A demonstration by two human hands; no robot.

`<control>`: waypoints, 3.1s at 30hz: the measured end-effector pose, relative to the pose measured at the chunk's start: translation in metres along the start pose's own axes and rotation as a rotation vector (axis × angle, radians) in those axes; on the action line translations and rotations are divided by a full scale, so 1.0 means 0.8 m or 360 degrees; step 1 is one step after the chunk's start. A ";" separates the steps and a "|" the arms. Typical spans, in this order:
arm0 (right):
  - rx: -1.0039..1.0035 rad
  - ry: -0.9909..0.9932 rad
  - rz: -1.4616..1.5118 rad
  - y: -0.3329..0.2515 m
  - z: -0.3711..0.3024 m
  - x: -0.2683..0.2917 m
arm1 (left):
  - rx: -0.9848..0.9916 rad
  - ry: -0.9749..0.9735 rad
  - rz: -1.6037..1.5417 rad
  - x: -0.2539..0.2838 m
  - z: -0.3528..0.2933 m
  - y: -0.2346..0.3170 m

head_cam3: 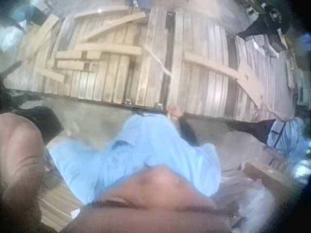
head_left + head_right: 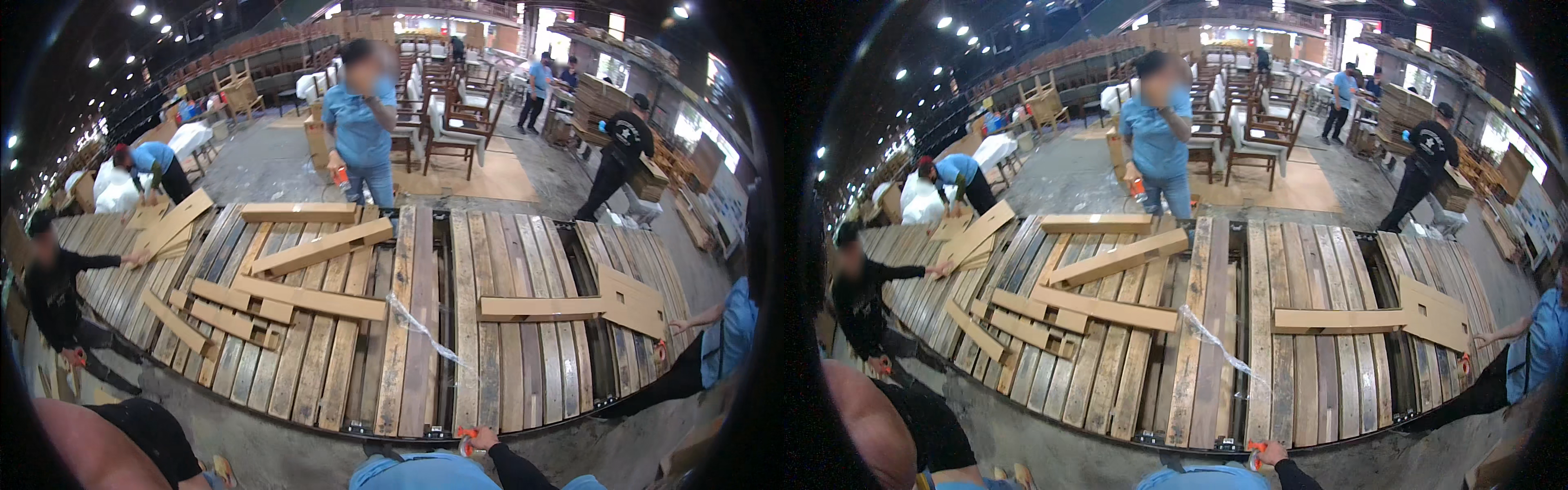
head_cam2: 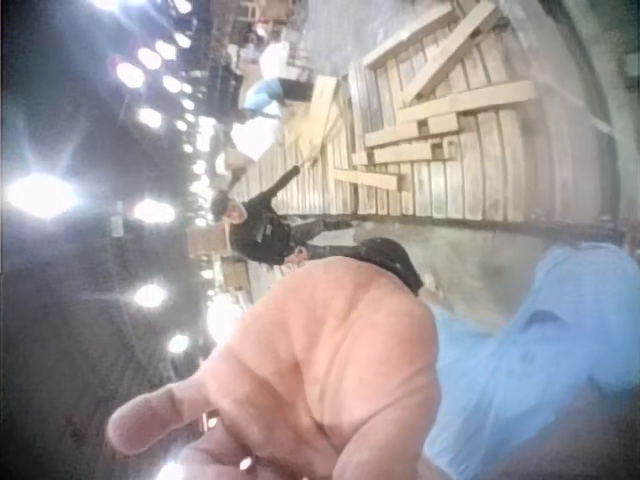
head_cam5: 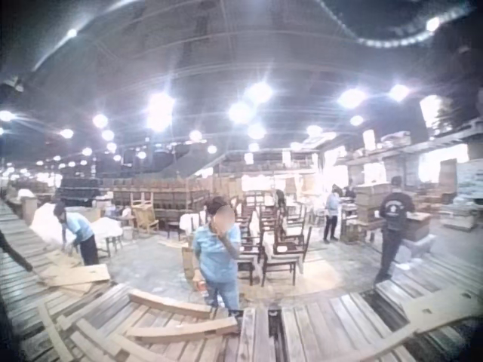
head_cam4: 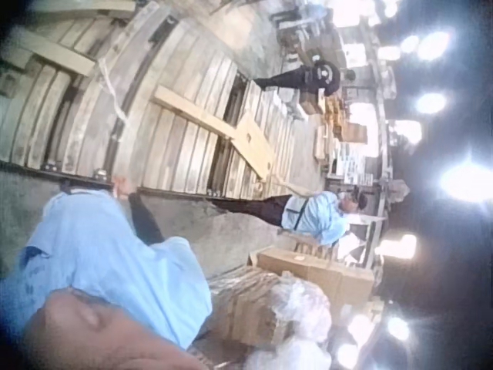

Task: The person repeatedly picks up flat cardboard pieces from a wooden pallet, applies clear packing tape using a handheld dispenser, and places the taped pieces back on the pallet. The person also briefly adjusts the tape roll in the dispenser during the process.

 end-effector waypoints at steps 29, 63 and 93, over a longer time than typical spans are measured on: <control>0.0246 -0.0005 0.0039 0.038 0.006 0.024 | 0.0352 -0.0428 -0.0664 -0.247 -0.223 0.090; 0.0432 -0.0500 0.0414 0.125 -0.001 0.078 | 0.1457 -0.2849 0.0031 -0.053 -0.754 0.217; 0.0206 -0.0203 0.0194 0.206 -0.002 0.155 | 0.1650 -0.2868 0.0161 -0.037 -0.801 0.281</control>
Point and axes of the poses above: each hand's wrist, its own z-axis towards the middle knuckle, its own x-axis out of the back of the hand, y = z × x, the point moved 1 cm from there along z, towards the middle knuckle
